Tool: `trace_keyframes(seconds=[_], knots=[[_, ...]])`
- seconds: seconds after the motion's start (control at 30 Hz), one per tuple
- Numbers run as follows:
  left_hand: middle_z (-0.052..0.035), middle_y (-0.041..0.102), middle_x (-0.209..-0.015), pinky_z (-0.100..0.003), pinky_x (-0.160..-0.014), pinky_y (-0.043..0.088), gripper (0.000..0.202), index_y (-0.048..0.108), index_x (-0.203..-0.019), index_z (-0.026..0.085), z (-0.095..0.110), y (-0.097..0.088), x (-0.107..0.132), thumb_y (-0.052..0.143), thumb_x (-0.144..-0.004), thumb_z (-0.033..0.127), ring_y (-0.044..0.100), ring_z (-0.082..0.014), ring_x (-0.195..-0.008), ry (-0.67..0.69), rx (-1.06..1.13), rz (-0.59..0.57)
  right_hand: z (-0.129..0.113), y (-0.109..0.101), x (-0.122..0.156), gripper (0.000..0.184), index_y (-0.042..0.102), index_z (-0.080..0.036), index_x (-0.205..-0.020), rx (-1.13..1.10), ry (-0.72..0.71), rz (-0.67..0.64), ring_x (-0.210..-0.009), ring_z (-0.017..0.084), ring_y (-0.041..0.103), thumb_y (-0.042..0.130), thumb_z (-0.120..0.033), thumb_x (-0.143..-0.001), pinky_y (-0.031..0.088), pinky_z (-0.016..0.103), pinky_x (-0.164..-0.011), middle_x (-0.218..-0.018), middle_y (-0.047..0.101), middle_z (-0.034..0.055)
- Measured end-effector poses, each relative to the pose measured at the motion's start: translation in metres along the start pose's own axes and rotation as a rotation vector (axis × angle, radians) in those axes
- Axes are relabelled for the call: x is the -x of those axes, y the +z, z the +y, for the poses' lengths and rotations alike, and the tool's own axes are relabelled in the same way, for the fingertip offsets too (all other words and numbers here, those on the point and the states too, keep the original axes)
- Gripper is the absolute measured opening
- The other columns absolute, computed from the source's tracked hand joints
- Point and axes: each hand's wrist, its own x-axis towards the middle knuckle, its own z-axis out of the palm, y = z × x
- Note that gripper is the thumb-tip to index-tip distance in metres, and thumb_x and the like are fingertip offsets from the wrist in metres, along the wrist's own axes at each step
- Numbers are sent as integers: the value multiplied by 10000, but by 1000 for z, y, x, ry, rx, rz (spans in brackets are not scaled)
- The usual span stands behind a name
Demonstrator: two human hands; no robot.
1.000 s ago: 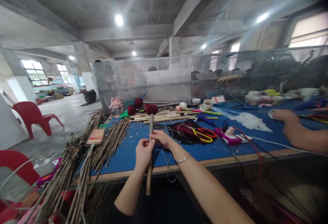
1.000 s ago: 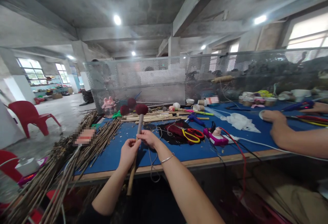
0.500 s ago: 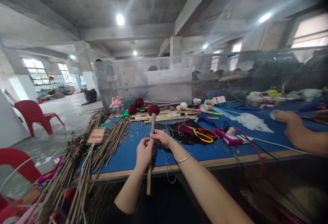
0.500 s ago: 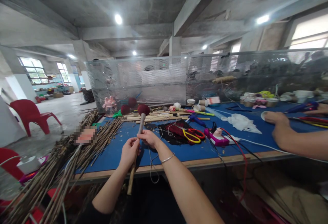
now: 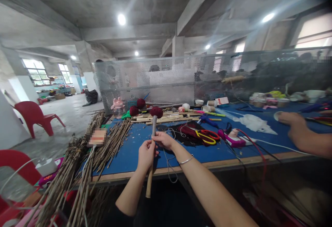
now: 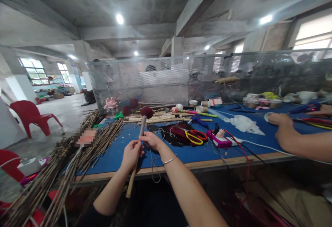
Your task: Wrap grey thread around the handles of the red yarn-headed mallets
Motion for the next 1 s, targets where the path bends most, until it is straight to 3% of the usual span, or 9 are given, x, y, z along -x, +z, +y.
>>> trace_keyframes(seconds=[0.2,0.57,0.73,0.87,1.0], knots=[[2,586,-663,-163,-375,397,278,539,-931,156,4,0,4,611,-704,300,537,-84,-454,99,-119,89,-2,3,1,351,475,-156,-730,30,1,33,-319,14,224,709,-383,-601,84,187,-330,-448,407,-96],[4,572,-677,-175,-348,365,326,521,-936,141,-2,-3,-1,603,-684,330,487,-73,-424,48,-41,135,-3,4,0,416,431,-182,-697,29,35,44,-333,24,156,613,-554,-668,75,176,-325,-429,296,-113],[8,576,-674,-182,-362,367,391,536,-917,143,2,-3,1,642,-628,384,487,-72,-427,42,-3,150,-6,13,5,371,456,-180,-692,134,49,165,-353,38,194,583,-529,-698,112,189,-349,-446,320,-94],[26,546,-637,-177,-356,353,401,523,-905,147,5,-7,1,647,-610,389,480,-71,-425,24,58,188,-12,35,52,229,509,-168,-695,417,-46,307,-443,66,305,607,-375,-710,219,204,-425,-510,407,-48],[51,493,-577,-169,-344,337,381,507,-873,146,4,-18,-3,652,-601,371,465,-67,-407,8,111,215,-29,61,145,136,588,-215,-750,657,-104,249,-556,125,409,527,-335,-768,297,249,-512,-598,503,-2]])
